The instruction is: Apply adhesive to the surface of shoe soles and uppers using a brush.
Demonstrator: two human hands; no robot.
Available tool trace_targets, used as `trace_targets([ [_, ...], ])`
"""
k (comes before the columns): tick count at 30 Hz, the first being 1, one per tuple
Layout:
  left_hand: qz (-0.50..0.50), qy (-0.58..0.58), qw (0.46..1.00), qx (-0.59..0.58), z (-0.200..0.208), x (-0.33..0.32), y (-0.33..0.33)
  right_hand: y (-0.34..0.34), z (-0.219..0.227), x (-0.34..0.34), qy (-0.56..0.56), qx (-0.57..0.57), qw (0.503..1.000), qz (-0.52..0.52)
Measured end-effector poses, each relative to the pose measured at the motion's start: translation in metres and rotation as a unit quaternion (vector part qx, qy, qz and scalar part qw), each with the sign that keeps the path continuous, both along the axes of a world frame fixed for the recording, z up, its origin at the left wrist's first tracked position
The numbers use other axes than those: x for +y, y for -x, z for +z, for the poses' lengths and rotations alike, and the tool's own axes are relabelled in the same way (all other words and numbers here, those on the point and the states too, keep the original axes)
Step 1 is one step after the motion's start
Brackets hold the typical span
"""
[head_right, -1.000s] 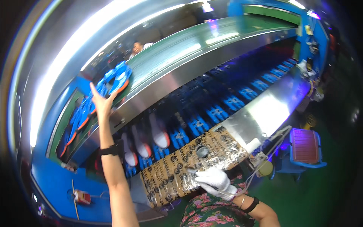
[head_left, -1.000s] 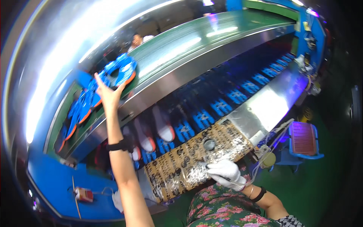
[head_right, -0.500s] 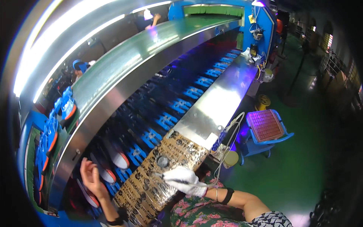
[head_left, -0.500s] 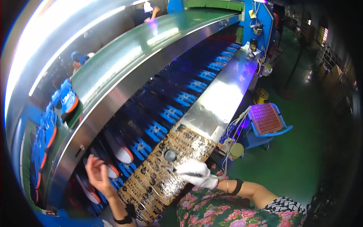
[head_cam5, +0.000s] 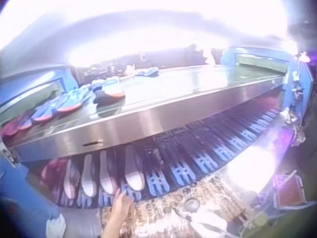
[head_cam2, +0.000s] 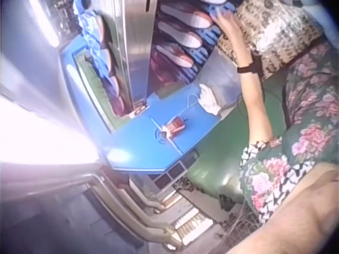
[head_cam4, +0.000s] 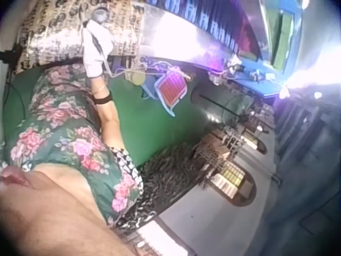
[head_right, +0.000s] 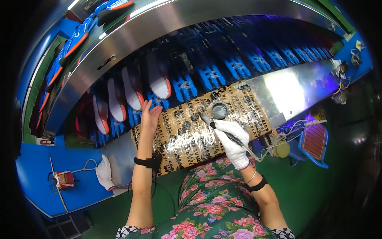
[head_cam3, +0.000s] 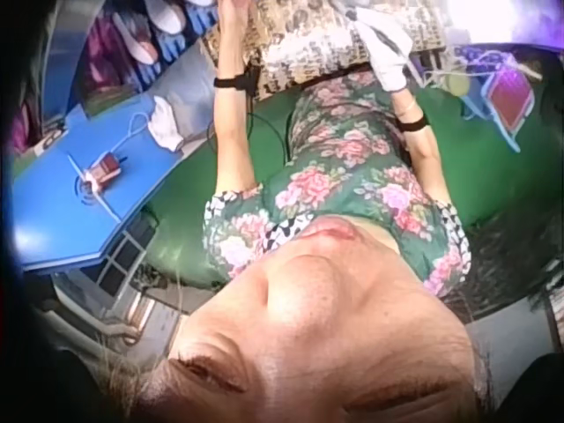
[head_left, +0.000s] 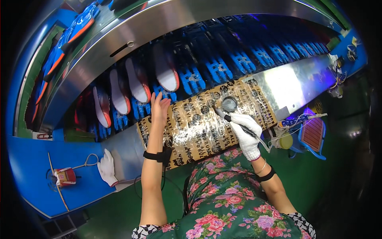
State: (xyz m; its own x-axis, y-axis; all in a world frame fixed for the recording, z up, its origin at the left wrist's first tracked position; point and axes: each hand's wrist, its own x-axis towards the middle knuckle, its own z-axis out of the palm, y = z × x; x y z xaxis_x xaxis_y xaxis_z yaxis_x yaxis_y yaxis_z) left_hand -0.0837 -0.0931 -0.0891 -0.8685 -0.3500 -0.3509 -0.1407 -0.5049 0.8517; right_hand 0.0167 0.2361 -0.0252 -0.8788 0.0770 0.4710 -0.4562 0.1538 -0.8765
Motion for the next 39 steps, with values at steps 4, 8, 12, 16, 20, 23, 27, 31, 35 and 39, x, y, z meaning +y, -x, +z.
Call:
trace_targets([
  [4, -0.011, -0.190, 0.981, -0.042, 0.001, -0.011, 0.020, 0.002, 0.001, -0.008, -0.022, 0.003, 1.000, 0.006],
  [8, -0.001, -0.268, 0.963, -0.039, 0.007, 0.009, 0.038, 0.004, 0.002, -0.008, -0.026, -0.012, 1.000, 0.006],
  [12, 0.069, -0.328, 0.942, -0.022, -0.001, 0.013, 0.048, 0.009, 0.000, -0.009, -0.021, -0.009, 1.000, 0.013],
  [16, 0.153, -0.393, 0.906, -0.022, 0.002, 0.029, 0.054, 0.010, -0.001, -0.008, -0.027, -0.033, 0.999, 0.010],
  [20, 0.189, -0.408, 0.893, -0.036, 0.000, 0.028, 0.062, 0.012, -0.001, -0.005, -0.014, -0.049, 0.999, 0.011],
  [23, 0.138, -0.471, 0.871, 0.019, -0.013, 0.020, 0.066, 0.015, -0.002, -0.003, -0.012, -0.059, 0.998, 0.007],
  [27, 0.128, -0.531, 0.834, 0.073, -0.015, 0.013, 0.093, 0.021, -0.006, -0.005, 0.006, -0.077, 0.997, -0.006],
  [31, 0.086, -0.517, 0.845, 0.108, -0.020, -0.006, 0.139, 0.028, -0.009, -0.008, 0.030, -0.095, 0.995, -0.006],
  [35, 0.014, -0.490, 0.859, 0.151, -0.031, -0.016, 0.167, 0.037, -0.007, -0.018, 0.098, -0.133, 0.986, -0.005],
  [39, -0.028, -0.529, 0.814, 0.239, -0.019, 0.012, 0.177, 0.048, -0.009, -0.023, 0.163, -0.172, 0.971, -0.013],
])
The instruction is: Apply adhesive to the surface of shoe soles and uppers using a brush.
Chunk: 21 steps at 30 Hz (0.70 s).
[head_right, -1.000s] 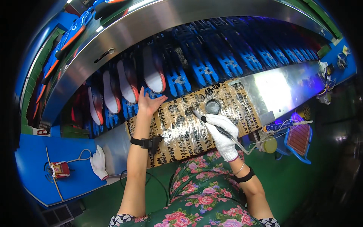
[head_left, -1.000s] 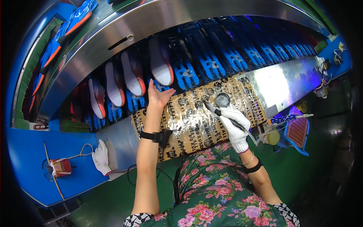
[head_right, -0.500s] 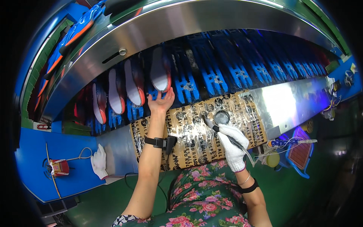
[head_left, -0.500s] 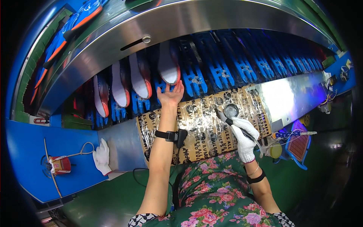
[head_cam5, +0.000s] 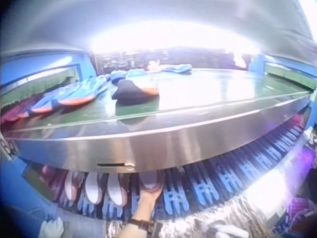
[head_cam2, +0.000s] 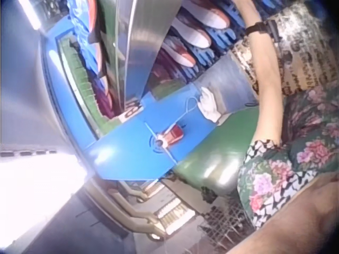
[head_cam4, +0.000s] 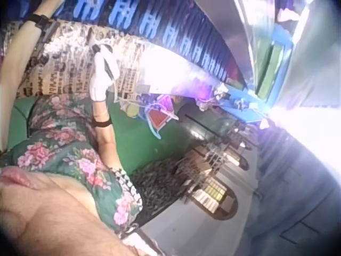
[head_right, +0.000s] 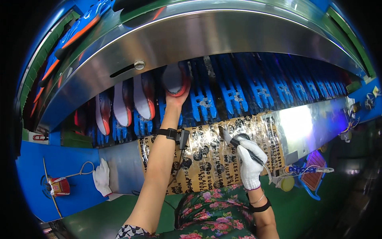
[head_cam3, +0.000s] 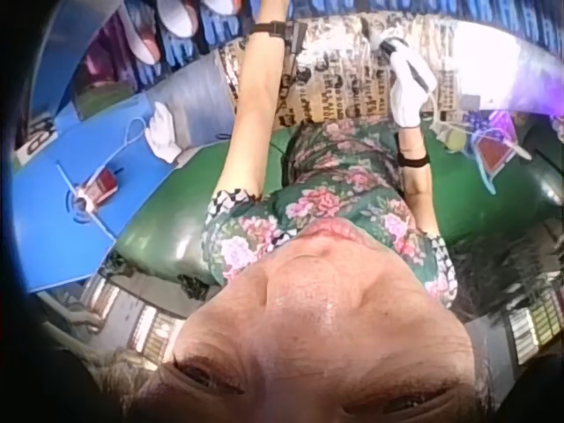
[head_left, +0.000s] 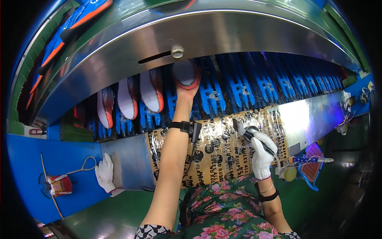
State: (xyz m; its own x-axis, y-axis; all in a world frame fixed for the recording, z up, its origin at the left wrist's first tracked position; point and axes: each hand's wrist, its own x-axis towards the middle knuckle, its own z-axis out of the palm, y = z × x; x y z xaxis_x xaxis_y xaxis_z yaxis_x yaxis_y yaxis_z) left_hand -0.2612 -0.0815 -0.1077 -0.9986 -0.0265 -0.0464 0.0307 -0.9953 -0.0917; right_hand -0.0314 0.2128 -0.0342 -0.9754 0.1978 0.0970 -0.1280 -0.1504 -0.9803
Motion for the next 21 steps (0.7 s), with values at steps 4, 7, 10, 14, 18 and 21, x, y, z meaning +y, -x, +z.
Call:
trace_targets([
  [4, 0.325, 0.694, 0.642, 0.023, -0.017, -0.020, 0.029, 0.008, 0.005, -0.012, 0.013, 0.000, 1.000, 0.022],
  [7, 0.163, 0.271, 0.946, 0.068, -0.018, -0.017, 0.028, 0.010, 0.007, -0.012, 0.008, 0.002, 1.000, 0.016],
  [10, 0.024, -0.065, 0.993, 0.095, -0.006, -0.010, 0.020, 0.011, 0.013, -0.013, 0.086, -0.024, 0.996, 0.020],
  [14, 0.078, 0.110, 0.987, 0.088, 0.005, 0.005, -0.012, 0.014, 0.022, -0.014, 0.220, -0.028, 0.972, 0.074],
  [18, 0.021, 0.050, 0.996, 0.069, 0.017, 0.033, -0.079, 0.011, 0.041, -0.026, 0.272, -0.047, 0.955, 0.112],
  [21, 0.052, 0.159, 0.983, 0.081, 0.051, 0.056, -0.132, 0.005, 0.062, -0.040, 0.318, -0.052, 0.938, 0.130],
])
